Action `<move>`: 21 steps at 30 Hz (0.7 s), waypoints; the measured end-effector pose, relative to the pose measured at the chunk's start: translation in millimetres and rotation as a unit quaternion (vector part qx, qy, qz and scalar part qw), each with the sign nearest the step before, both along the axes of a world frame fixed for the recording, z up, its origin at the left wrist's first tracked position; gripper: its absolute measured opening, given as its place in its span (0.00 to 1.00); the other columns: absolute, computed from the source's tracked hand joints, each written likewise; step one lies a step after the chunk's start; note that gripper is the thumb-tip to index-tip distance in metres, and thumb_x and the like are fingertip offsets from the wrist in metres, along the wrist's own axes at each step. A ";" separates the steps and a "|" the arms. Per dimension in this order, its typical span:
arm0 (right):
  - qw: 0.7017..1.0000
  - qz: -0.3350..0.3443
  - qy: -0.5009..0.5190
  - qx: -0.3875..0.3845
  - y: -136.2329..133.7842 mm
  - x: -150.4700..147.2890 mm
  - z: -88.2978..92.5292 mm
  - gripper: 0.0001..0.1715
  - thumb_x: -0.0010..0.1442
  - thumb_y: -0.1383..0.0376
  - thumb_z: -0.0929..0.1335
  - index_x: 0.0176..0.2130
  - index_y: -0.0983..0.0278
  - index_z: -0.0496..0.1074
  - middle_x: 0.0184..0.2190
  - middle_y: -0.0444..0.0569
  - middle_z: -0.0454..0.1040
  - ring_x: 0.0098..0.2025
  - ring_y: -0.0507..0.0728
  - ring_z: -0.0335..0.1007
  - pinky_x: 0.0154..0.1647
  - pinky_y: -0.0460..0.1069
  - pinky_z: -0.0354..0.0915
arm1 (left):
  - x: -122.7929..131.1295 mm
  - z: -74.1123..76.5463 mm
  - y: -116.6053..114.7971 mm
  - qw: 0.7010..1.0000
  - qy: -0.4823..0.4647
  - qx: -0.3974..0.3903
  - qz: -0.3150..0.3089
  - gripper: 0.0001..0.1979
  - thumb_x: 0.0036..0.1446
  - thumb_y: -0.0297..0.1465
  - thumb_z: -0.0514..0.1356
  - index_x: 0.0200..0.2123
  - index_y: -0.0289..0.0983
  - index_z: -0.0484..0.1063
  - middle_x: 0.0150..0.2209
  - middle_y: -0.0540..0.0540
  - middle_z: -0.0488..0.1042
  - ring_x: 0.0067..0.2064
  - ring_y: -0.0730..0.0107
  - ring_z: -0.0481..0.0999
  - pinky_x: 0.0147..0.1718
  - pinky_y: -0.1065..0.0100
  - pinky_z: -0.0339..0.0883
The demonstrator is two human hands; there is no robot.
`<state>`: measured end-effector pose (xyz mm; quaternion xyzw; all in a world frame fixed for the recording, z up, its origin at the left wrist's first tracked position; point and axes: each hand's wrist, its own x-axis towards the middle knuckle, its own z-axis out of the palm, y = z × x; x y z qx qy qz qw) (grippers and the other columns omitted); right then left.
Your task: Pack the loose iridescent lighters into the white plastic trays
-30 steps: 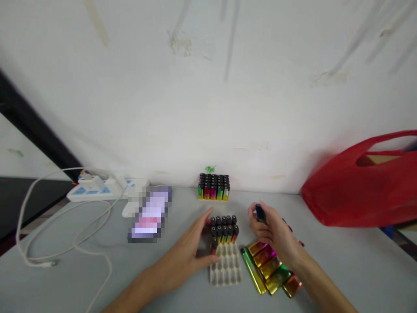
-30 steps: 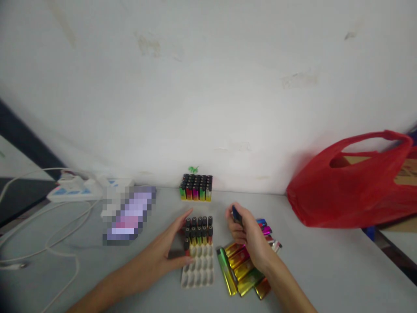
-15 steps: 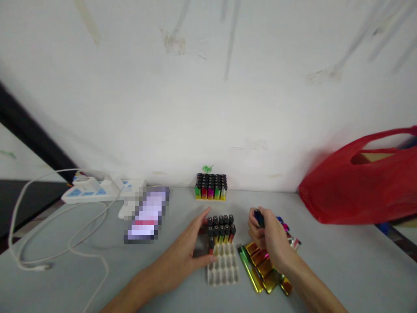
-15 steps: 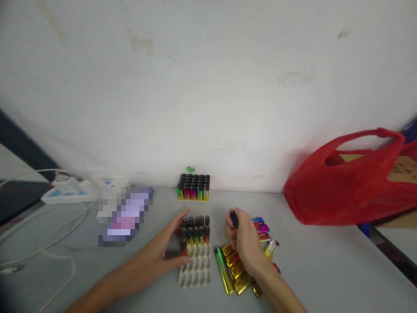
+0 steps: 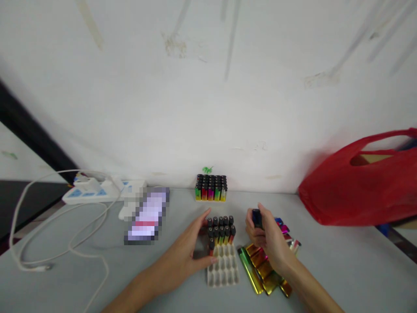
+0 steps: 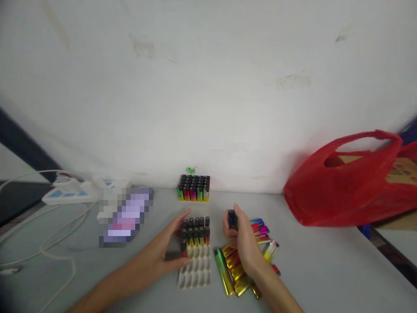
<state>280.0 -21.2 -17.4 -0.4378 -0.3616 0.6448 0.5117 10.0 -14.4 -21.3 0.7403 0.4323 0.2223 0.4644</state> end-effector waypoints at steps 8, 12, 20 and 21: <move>1.000 0.000 -0.026 -0.009 -1.1 -4.7 1.4 0.34 0.60 0.37 0.70 0.23 0.57 0.59 0.19 0.33 0.43 0.21 0.49 0.32 0.18 0.45 0.36 | 1.0 0.6 -0.3 1.000 -0.003 0.003 0.000 0.52 0.61 0.32 0.71 0.81 0.45 0.47 0.81 0.39 0.54 0.81 0.44 0.55 0.80 0.42 0.46; 0.998 -0.019 -0.055 -0.009 -3.9 -4.7 1.4 0.32 0.62 0.39 0.69 0.24 0.57 0.57 0.19 0.33 0.42 0.22 0.49 0.32 0.19 0.45 0.34 | 0.4 -1.0 0.2 1.000 -0.008 0.009 -0.001 0.52 0.62 0.34 0.72 0.81 0.45 0.48 0.81 0.39 0.54 0.81 0.43 0.55 0.80 0.42 0.45; 0.998 -0.036 -0.060 0.007 -8.1 -6.9 6.6 0.29 0.65 0.41 0.69 0.26 0.57 0.59 0.20 0.34 0.46 0.22 0.50 0.35 0.19 0.45 0.36 | 1.1 1.8 -0.2 1.000 -0.005 0.010 0.001 0.52 0.61 0.32 0.72 0.81 0.45 0.47 0.82 0.39 0.53 0.81 0.43 0.55 0.80 0.41 0.45; 0.998 -0.034 -0.057 0.011 -7.2 -7.6 7.5 0.31 0.65 0.40 0.69 0.25 0.57 0.58 0.19 0.34 0.45 0.21 0.49 0.35 0.19 0.46 0.36 | 1.2 1.9 -0.1 1.000 -0.005 0.009 0.000 0.53 0.61 0.33 0.72 0.81 0.44 0.48 0.81 0.39 0.54 0.80 0.42 0.55 0.80 0.41 0.46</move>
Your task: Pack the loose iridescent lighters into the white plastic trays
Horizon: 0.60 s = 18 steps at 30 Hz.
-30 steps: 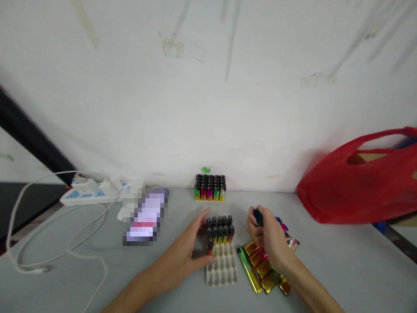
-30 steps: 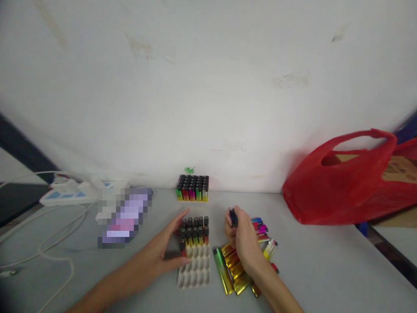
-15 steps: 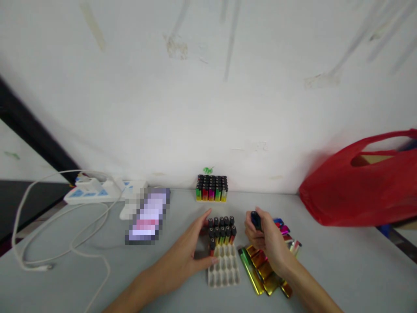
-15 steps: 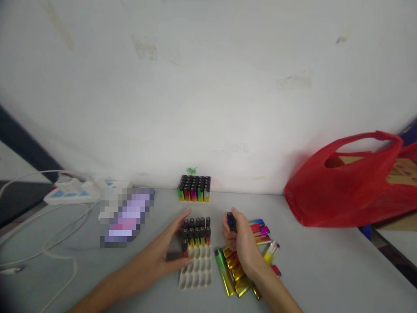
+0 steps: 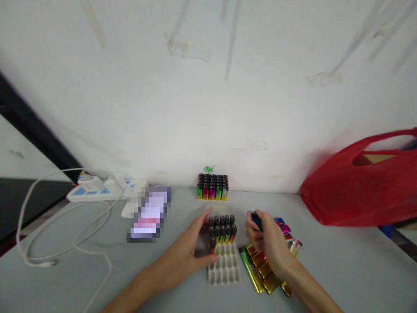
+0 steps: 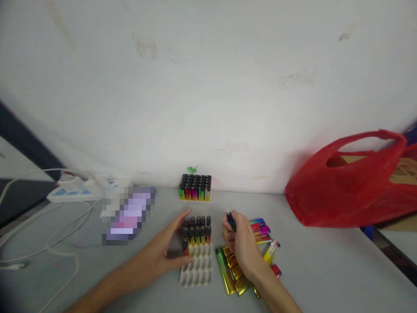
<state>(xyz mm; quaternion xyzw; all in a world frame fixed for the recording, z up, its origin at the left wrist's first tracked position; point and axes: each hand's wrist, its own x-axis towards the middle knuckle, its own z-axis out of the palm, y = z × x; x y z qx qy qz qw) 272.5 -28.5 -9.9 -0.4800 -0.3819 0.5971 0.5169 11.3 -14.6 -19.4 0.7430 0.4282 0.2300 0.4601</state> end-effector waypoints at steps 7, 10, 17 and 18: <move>0.997 -0.011 0.016 0.070 -3.4 -8.3 10.1 0.30 0.72 0.37 0.66 0.37 0.59 0.70 0.22 0.36 0.55 0.21 0.50 0.42 0.21 0.47 0.43 | -0.3 -1.5 0.9 1.000 -0.004 0.007 0.000 0.52 0.61 0.34 0.72 0.81 0.46 0.49 0.80 0.38 0.56 0.79 0.41 0.58 0.79 0.41 0.49; 0.989 -0.026 -0.028 0.140 -11.6 -11.4 18.3 0.24 0.76 0.43 0.66 0.40 0.58 0.73 0.27 0.40 0.64 0.24 0.53 0.56 0.25 0.48 0.56 | -0.7 -2.1 1.0 1.000 -0.005 0.012 -0.004 0.52 0.61 0.34 0.73 0.81 0.45 0.49 0.81 0.38 0.56 0.79 0.42 0.58 0.79 0.42 0.48; 0.913 -0.007 -0.261 0.315 -28.3 -11.8 30.6 0.15 0.73 0.51 0.73 0.40 0.56 0.83 0.33 0.46 0.71 0.37 0.59 0.70 0.41 0.53 0.63 | -0.5 -3.4 0.2 1.000 -0.021 0.006 -0.003 0.52 0.61 0.34 0.73 0.81 0.45 0.49 0.81 0.39 0.55 0.80 0.44 0.57 0.80 0.44 0.47; 0.905 0.008 -0.277 0.322 -29.4 -12.3 30.1 0.12 0.72 0.52 0.74 0.41 0.56 0.83 0.30 0.45 0.71 0.34 0.58 0.69 0.38 0.53 0.63 | -0.3 -3.5 0.1 1.000 -0.022 0.007 -0.002 0.52 0.62 0.35 0.73 0.81 0.45 0.49 0.81 0.39 0.56 0.80 0.44 0.57 0.80 0.43 0.47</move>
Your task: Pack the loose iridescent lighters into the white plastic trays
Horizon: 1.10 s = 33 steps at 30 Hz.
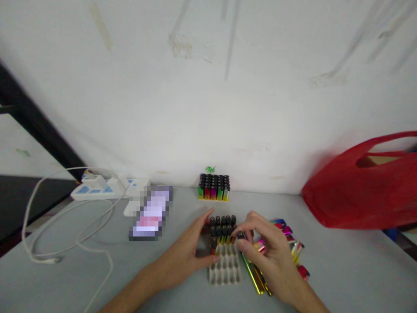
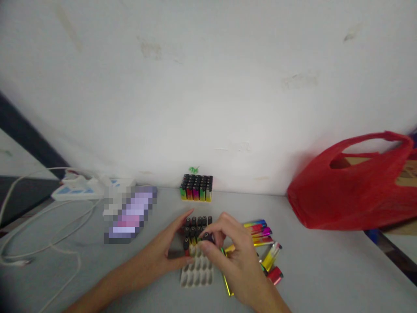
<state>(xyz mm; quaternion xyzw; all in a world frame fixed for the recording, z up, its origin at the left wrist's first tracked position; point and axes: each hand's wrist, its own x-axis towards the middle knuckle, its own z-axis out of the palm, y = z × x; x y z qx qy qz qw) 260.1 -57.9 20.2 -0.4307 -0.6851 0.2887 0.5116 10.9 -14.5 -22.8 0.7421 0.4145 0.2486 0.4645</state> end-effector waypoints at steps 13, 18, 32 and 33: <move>0.967 0.071 -0.230 0.088 -3.4 -2.6 -5.5 0.12 0.76 0.59 0.71 0.53 0.60 0.82 0.40 0.52 0.86 0.36 0.59 0.82 0.34 0.53 0.64 | -0.3 2.9 -0.3 1.000 0.004 0.015 -0.012 0.54 0.61 0.39 0.75 0.81 0.44 0.49 0.81 0.36 0.55 0.79 0.41 0.57 0.79 0.40 0.48; 0.962 0.066 -0.245 0.102 -1.5 -1.1 -8.6 0.12 0.76 0.60 0.71 0.54 0.61 0.81 0.42 0.52 0.86 0.38 0.60 0.84 0.34 0.53 0.65 | 0.9 2.8 -0.9 1.000 0.003 0.008 -0.004 0.53 0.61 0.36 0.74 0.81 0.43 0.49 0.80 0.36 0.56 0.79 0.43 0.58 0.79 0.43 0.48; 0.953 0.037 -0.249 0.168 -1.2 -1.7 -12.3 0.11 0.80 0.62 0.67 0.58 0.60 0.76 0.43 0.49 0.85 0.39 0.56 0.84 0.35 0.51 0.66 | -0.1 -1.2 0.9 1.000 0.004 0.020 -0.009 0.51 0.63 0.35 0.73 0.80 0.43 0.50 0.81 0.39 0.55 0.80 0.46 0.56 0.80 0.47 0.46; 0.952 0.038 -0.253 0.170 -1.6 -1.7 -12.7 0.12 0.80 0.62 0.67 0.58 0.59 0.76 0.43 0.49 0.85 0.40 0.56 0.84 0.35 0.51 0.66 | 0.1 -1.1 0.8 1.000 0.005 0.022 -0.007 0.51 0.63 0.35 0.73 0.80 0.43 0.50 0.81 0.39 0.55 0.80 0.46 0.56 0.80 0.47 0.46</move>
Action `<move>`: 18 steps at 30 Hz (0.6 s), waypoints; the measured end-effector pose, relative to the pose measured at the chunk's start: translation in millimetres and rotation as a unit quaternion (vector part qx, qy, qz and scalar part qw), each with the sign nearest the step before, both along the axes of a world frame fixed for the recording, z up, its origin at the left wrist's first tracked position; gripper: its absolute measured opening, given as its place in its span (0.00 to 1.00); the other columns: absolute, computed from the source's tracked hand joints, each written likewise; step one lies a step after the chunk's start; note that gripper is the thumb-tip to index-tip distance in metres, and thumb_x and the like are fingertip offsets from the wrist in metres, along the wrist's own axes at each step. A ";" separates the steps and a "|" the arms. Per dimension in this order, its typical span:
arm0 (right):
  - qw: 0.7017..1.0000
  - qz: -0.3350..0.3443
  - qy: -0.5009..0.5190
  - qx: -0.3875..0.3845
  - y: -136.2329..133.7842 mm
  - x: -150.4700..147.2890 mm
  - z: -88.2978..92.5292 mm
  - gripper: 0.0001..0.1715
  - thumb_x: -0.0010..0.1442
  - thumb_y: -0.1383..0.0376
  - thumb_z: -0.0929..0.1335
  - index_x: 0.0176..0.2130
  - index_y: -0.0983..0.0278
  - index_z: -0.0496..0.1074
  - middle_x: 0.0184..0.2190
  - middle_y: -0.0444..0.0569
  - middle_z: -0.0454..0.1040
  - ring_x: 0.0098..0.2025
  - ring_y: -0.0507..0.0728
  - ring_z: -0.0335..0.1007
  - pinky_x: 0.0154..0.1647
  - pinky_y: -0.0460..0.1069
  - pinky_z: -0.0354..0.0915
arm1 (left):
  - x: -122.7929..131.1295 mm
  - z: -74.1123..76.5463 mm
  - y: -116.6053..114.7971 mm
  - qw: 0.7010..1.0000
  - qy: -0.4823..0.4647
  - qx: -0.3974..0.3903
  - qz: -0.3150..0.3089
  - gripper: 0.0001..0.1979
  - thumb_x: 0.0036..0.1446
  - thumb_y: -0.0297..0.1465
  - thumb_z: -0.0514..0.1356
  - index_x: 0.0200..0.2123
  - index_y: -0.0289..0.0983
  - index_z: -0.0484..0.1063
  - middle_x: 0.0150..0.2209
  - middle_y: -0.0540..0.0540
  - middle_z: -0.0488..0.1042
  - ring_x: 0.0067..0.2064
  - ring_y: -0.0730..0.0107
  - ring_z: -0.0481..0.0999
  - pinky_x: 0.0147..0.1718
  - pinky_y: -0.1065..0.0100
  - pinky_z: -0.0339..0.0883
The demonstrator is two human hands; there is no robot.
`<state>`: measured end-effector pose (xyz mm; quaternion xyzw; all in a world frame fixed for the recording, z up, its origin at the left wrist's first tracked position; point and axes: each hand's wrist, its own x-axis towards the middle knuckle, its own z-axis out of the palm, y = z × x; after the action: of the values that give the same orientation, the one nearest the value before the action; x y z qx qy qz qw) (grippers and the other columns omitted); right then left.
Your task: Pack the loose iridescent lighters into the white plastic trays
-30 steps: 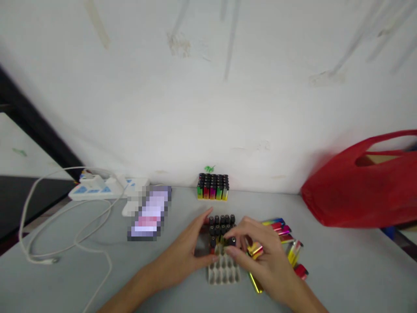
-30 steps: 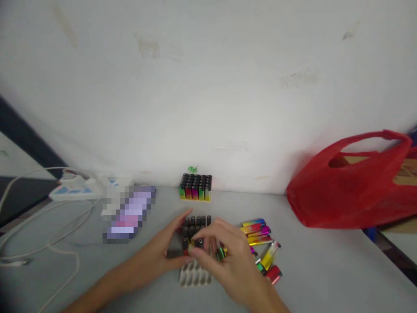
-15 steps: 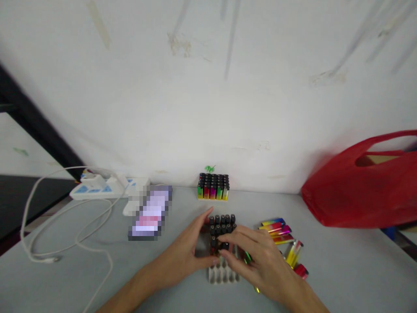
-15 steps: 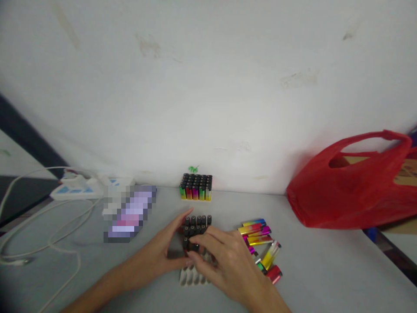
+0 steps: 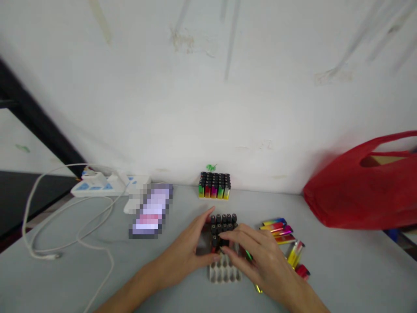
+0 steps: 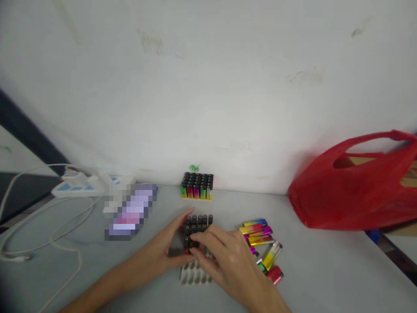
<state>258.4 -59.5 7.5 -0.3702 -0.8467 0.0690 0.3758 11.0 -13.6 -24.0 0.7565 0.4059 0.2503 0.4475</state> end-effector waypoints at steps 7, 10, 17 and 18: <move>0.999 -0.005 -0.032 0.040 -0.5 -0.7 -1.3 0.13 0.82 0.63 0.65 0.59 0.61 0.75 0.46 0.50 0.85 0.42 0.57 0.85 0.35 0.52 0.68 | 0.8 0.5 0.0 1.000 0.008 -0.001 0.001 0.50 0.63 0.36 0.73 0.80 0.44 0.50 0.81 0.40 0.55 0.80 0.47 0.56 0.80 0.46 0.46; 0.998 0.007 -0.039 0.045 -0.4 -1.9 -0.5 0.12 0.81 0.65 0.65 0.58 0.62 0.76 0.48 0.51 0.86 0.44 0.57 0.85 0.35 0.52 0.67 | 1.0 0.1 0.1 1.000 0.012 0.002 -0.002 0.51 0.63 0.34 0.73 0.80 0.43 0.49 0.81 0.40 0.54 0.80 0.49 0.56 0.81 0.48 0.45; 0.994 -0.074 0.079 0.027 -4.6 1.5 0.8 0.17 0.72 0.71 0.69 0.58 0.58 0.73 0.34 0.40 0.83 0.28 0.52 0.79 0.35 0.50 0.66 | 0.5 1.3 -1.2 1.000 0.010 -0.004 -0.004 0.51 0.62 0.34 0.73 0.81 0.45 0.49 0.81 0.40 0.54 0.81 0.46 0.54 0.81 0.46 0.45; 0.991 -0.104 0.085 0.027 -3.4 5.0 2.5 0.14 0.71 0.71 0.69 0.54 0.58 0.73 0.30 0.38 0.80 0.25 0.52 0.75 0.33 0.49 0.65 | 0.6 2.0 -1.5 1.000 0.013 -0.008 -0.002 0.52 0.62 0.33 0.73 0.81 0.45 0.49 0.81 0.40 0.54 0.81 0.46 0.54 0.81 0.45 0.44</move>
<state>263.5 -62.8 10.0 -0.4386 -0.7702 0.0377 0.4616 11.6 -15.2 -22.0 0.7569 0.4122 0.2364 0.4487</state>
